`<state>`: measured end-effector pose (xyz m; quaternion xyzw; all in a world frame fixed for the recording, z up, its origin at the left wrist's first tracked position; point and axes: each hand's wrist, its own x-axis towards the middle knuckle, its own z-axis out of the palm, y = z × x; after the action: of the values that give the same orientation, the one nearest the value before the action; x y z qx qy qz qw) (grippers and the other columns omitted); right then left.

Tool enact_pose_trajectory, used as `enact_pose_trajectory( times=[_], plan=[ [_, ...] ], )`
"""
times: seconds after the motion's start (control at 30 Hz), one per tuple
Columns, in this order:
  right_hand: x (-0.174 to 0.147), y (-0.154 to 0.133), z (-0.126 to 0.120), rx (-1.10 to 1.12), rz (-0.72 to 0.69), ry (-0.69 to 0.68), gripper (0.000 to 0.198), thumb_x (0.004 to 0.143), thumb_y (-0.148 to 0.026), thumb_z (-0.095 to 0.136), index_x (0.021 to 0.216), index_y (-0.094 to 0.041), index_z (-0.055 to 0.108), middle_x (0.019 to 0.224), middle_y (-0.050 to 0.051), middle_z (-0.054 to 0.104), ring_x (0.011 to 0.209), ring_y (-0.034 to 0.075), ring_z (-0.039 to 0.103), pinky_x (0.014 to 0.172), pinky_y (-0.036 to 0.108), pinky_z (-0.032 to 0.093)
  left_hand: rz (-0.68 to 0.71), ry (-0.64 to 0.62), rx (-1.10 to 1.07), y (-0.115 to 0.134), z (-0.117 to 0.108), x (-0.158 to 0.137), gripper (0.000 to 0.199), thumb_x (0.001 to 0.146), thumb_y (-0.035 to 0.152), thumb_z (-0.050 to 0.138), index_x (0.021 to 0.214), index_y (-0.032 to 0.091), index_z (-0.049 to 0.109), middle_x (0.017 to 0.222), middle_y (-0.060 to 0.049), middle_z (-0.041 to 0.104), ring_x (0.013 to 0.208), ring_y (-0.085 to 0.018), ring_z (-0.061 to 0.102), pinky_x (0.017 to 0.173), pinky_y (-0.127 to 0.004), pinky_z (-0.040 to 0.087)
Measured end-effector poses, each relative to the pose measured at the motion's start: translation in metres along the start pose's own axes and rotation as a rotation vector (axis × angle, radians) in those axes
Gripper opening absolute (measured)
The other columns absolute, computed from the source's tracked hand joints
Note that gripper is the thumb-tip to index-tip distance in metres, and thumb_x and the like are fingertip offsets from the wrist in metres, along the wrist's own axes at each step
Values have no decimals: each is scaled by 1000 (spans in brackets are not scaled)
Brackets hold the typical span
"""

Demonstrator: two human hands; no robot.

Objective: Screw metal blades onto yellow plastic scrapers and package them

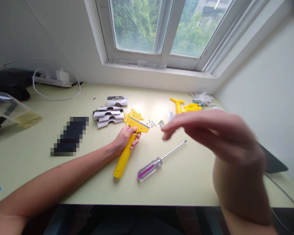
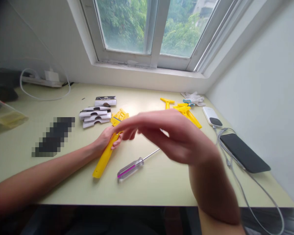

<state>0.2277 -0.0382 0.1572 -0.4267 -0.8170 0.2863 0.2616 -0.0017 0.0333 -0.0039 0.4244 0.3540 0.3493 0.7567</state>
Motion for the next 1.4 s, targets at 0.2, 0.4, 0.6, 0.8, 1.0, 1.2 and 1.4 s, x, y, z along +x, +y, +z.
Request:
enact_pose_trajectory(
  times=[0.2, 0.4, 0.6, 0.8, 1.0, 1.2, 1.4],
  plan=[
    [79, 115, 21, -463, 251, -212, 26, 83, -19, 52, 98, -20, 74, 95, 4, 73, 85, 15, 65, 79, 27, 47, -20, 37, 5, 3, 2, 0, 26, 83, 41, 51, 73, 17, 47, 51, 6, 44, 33, -5, 35, 30, -17, 29],
    [80, 149, 48, -546, 332, -259, 22, 80, -32, 56, 87, -20, 74, 89, 6, 71, 79, 17, 60, 69, 28, 41, -9, 11, -11, 2, 3, -1, 27, 81, 42, 54, 75, 16, 47, 61, 3, 50, 35, -5, 39, 29, -18, 31],
    [81, 147, 52, -545, 368, -290, 19, 78, -31, 56, 81, -18, 71, 86, 8, 70, 73, 16, 57, 61, 27, 37, 36, -28, -23, -1, 3, -2, 29, 82, 43, 58, 82, 17, 45, 71, 3, 52, 38, -5, 43, 29, -17, 34],
    [81, 148, 47, -456, 403, -321, 14, 73, -28, 58, 73, -17, 67, 74, 6, 67, 62, 13, 55, 56, 25, 37, 34, -56, 3, -2, 2, -3, 30, 83, 44, 59, 87, 18, 45, 73, 4, 54, 39, -5, 45, 29, -17, 36],
    [82, 105, 53, -253, 165, -211, 17, 79, -33, 57, 80, -18, 64, 75, 1, 62, 66, 10, 50, 62, 22, 38, 39, -104, 127, -6, 2, -1, 32, 86, 47, 57, 82, 16, 48, 70, 2, 55, 37, -6, 47, 28, -18, 36],
    [87, 85, 74, -122, -2, -219, 12, 80, -27, 57, 79, -16, 62, 76, 0, 61, 66, 8, 48, 62, 21, 36, 41, -147, 249, -9, 4, -1, 36, 89, 51, 53, 80, 16, 48, 64, 1, 53, 36, -8, 47, 28, -19, 37],
    [87, 88, 75, -144, -10, -169, 9, 79, -25, 57, 78, -16, 61, 75, 0, 57, 68, 9, 47, 65, 23, 36, 33, -152, 294, -7, 7, -5, 30, 90, 46, 52, 84, 17, 47, 69, 1, 54, 38, -7, 48, 29, -19, 39]
  ],
)
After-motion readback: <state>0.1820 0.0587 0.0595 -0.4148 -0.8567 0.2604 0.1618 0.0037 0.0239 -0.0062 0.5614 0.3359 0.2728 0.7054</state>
